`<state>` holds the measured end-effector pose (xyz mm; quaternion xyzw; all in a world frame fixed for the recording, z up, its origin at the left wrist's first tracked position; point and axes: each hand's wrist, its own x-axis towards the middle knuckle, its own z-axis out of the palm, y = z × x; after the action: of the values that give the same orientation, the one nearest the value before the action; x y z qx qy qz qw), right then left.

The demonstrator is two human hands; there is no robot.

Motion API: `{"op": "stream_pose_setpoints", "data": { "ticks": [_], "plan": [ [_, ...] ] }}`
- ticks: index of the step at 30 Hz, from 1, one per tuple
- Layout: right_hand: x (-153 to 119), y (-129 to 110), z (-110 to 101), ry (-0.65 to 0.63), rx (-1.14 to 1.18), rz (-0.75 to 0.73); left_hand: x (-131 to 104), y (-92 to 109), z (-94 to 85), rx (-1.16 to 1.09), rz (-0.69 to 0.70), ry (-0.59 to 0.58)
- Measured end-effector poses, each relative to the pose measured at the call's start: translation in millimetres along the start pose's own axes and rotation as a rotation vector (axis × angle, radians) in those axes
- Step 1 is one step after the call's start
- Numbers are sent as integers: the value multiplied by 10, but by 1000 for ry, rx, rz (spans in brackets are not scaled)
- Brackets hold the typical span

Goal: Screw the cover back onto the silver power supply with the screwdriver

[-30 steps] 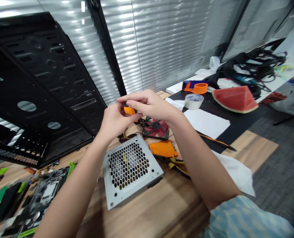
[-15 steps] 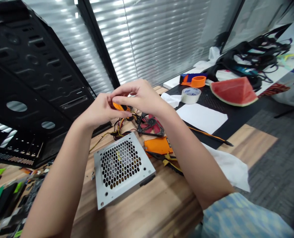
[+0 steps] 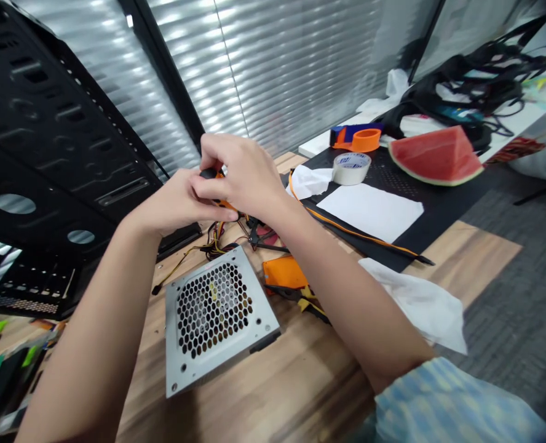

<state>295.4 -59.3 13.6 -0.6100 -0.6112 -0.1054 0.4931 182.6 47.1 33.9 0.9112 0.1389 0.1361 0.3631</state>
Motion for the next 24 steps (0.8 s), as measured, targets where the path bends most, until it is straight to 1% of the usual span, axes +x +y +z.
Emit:
{"op": "stream_pose_setpoints", "data": {
  "ticks": [1, 4, 5, 7, 9, 12, 14, 16, 19, 24],
  "plan": [
    [2, -3, 5, 7, -6, 10, -14, -19, 37, -18, 11, 22],
    [8, -10, 26, 11, 1, 52, -43, -72, 128, -34, 46, 203],
    [9, -11, 31, 3, 13, 64, -46, -84, 143, -33, 50, 235],
    [12, -9, 26, -10, 39, 67, -43, -99, 145, -38, 50, 248],
    [13, 5, -3, -38, 83, 32, -32, -101, 123, -59, 55, 235],
    [13, 59, -79, -147, 249, -64, -4, -107, 81, -98, 71, 226],
    [13, 111, -126, -225, 382, -95, 18, -126, 59, -122, 55, 199],
    [14, 163, -156, -264, 472, -88, 40, -150, 40, -147, 25, 144],
    [19, 219, -170, -251, 517, -66, 73, -162, 9, -177, 10, 46],
    [20, 216, -185, -184, 412, -13, 142, -149, -38, -220, -25, -121]
  ]
}}
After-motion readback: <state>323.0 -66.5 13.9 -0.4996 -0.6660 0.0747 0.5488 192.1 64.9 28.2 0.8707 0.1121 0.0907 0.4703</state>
